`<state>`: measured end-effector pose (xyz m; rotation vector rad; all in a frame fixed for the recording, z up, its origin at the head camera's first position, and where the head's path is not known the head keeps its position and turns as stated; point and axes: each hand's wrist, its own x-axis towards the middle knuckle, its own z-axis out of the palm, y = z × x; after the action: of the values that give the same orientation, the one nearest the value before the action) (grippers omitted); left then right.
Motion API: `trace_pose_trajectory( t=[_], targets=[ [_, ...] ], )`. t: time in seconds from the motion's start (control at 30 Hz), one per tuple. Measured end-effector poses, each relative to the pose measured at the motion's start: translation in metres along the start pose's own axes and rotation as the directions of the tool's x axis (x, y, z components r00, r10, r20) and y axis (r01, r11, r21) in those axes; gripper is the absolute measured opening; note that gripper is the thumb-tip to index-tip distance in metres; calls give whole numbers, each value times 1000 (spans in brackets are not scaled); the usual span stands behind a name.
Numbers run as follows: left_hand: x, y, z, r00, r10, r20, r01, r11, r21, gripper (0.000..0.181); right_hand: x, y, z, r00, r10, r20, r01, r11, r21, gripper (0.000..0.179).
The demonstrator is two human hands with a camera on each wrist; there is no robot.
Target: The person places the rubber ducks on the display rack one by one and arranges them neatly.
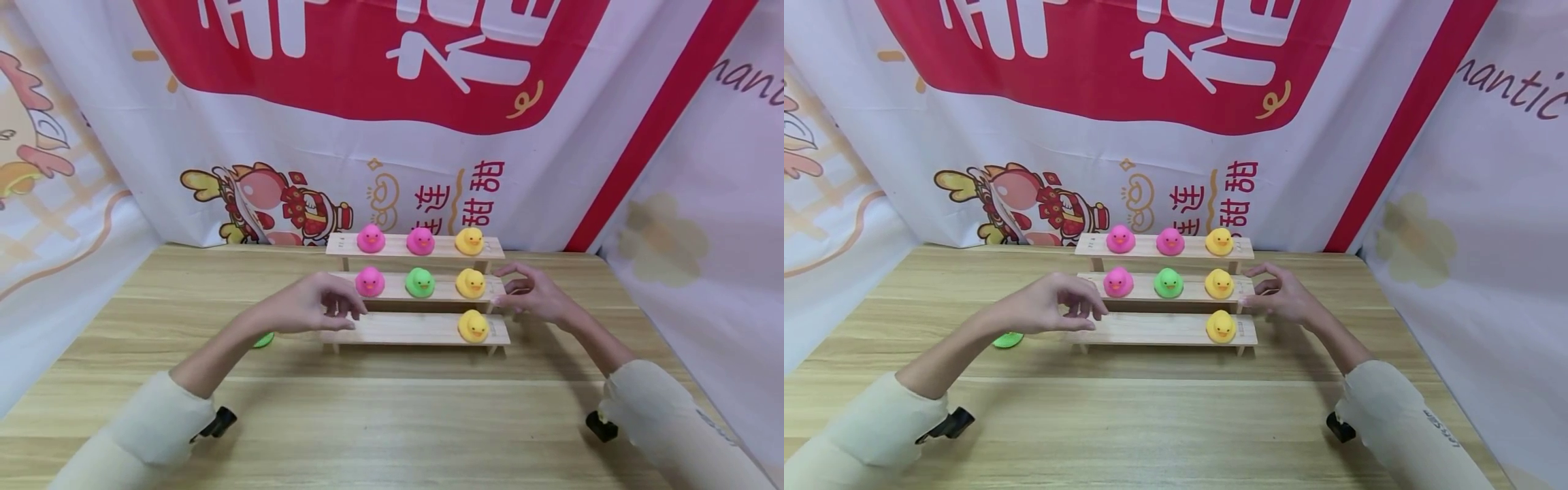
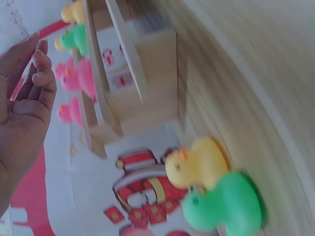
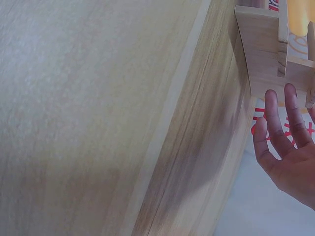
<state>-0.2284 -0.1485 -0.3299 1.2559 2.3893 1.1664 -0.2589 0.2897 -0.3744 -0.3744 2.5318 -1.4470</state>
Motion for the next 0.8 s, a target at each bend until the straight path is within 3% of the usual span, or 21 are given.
trace_pose_trajectory(
  t=[0.23, 0.43, 0.67, 0.8],
  targets=[
    [-19, -20, -24, 996, -70, -53, 72, 997, 36, 12, 0, -2, 0, 1000, 14, 0, -14, 1000, -6, 55],
    [-36, -41, -39, 982, -160, -102, 171, 980, 107, 11, -1, -2, 1, 1000, 9, 0, -9, 1000, -5, 55],
    [-54, -62, -50, 958, -268, -104, 285, 930, 233, 14, -1, -1, 1, 1000, -3, -3, 3, 1000, 0, 55],
    [-63, -73, -55, 935, -343, -85, 353, 893, 279, 18, -1, -1, 1, 1000, -10, -3, 10, 1000, -1, 55]
  ],
)
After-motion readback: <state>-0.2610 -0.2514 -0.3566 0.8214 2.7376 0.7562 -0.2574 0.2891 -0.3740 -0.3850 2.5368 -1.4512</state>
